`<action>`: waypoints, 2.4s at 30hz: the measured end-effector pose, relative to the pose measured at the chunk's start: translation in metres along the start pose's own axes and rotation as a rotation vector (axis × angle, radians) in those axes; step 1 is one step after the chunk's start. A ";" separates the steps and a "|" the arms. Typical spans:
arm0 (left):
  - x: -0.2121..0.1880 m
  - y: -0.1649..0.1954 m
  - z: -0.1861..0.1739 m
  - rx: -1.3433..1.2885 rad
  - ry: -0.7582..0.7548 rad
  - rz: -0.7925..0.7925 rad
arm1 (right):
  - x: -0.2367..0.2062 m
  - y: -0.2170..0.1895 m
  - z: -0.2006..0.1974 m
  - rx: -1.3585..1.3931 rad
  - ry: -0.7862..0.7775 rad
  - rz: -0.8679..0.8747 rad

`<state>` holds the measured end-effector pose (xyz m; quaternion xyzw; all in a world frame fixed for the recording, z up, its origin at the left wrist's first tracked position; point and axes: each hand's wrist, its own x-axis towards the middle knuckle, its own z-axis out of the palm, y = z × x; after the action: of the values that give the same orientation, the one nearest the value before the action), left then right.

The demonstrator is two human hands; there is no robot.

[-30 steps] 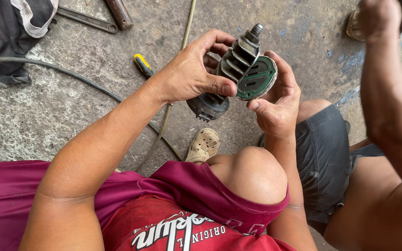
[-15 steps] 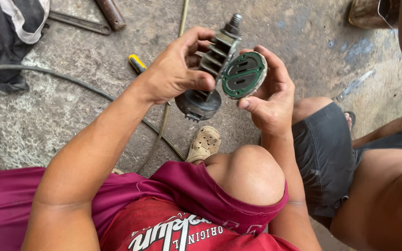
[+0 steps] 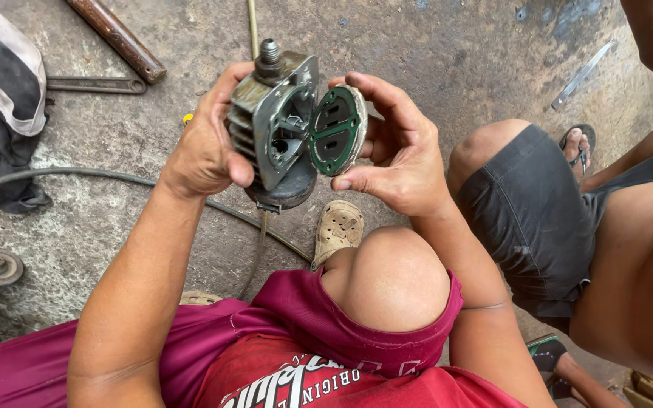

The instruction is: The person sits on the floor and uses a screwdriver to remove a circular metal cover from a mechanical component. They then use a cloth to wipe the cover and a utility knife to scrape residue from its surface. Finally, they attempt to fit the cleaned cover onto a larger metal housing.

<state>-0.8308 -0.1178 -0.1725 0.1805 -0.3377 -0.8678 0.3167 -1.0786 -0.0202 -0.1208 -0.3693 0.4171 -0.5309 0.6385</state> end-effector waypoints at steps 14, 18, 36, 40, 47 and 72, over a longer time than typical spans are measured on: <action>-0.009 -0.017 -0.014 -0.127 0.067 0.010 | -0.006 0.008 -0.004 -0.062 -0.008 -0.061; -0.002 -0.013 -0.010 -0.106 0.022 -0.001 | -0.005 0.009 -0.003 -0.048 0.016 -0.049; 0.008 -0.006 0.004 0.209 0.145 -0.073 | 0.011 0.018 -0.002 -0.006 0.100 0.016; 0.009 -0.003 0.004 0.267 0.109 -0.058 | 0.012 0.020 -0.003 -0.033 0.108 0.032; 0.003 0.004 0.012 0.453 0.145 -0.060 | 0.012 0.031 -0.004 0.015 0.062 -0.020; 0.099 -0.057 -0.033 -0.245 0.082 -0.262 | -0.022 0.051 -0.050 0.278 0.200 -0.061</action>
<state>-0.9100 -0.1672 -0.2455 0.2181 -0.1897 -0.9283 0.2338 -1.1074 0.0084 -0.1833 -0.2352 0.3900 -0.6366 0.6223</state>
